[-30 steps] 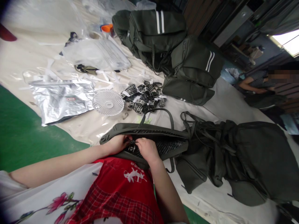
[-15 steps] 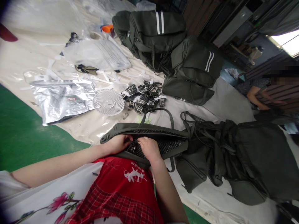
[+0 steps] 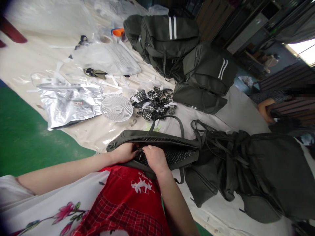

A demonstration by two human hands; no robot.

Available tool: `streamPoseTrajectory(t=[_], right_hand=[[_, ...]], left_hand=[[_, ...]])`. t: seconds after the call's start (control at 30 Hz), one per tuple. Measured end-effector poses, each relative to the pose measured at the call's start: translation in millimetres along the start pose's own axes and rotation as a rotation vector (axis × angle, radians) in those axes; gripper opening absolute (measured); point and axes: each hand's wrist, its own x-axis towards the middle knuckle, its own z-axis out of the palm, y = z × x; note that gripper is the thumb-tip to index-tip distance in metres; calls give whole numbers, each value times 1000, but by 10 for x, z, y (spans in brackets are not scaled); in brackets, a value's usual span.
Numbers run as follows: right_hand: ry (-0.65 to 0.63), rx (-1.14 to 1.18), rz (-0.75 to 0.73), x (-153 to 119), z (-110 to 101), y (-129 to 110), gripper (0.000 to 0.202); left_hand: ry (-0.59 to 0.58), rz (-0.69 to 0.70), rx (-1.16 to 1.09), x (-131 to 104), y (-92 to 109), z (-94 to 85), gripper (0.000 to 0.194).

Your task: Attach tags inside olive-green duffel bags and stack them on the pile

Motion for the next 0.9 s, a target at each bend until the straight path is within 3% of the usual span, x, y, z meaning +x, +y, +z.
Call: streamPoseTrajectory(t=[0.13, 0.3, 0.57, 0.9], right_hand=[[13, -7, -6, 23, -23, -36, 24], [30, 20, -5, 17, -12, -41, 23], [9, 78, 29, 26, 1, -14, 22], [-12, 112, 57, 38, -12, 8, 21]], left_hand=[[-17, -52, 67, -54, 84, -47, 23], [15, -20, 190, -102, 140, -82, 34], [-64, 11, 145, -45, 55, -73, 29], [-46, 42, 106, -28, -18, -21, 25]])
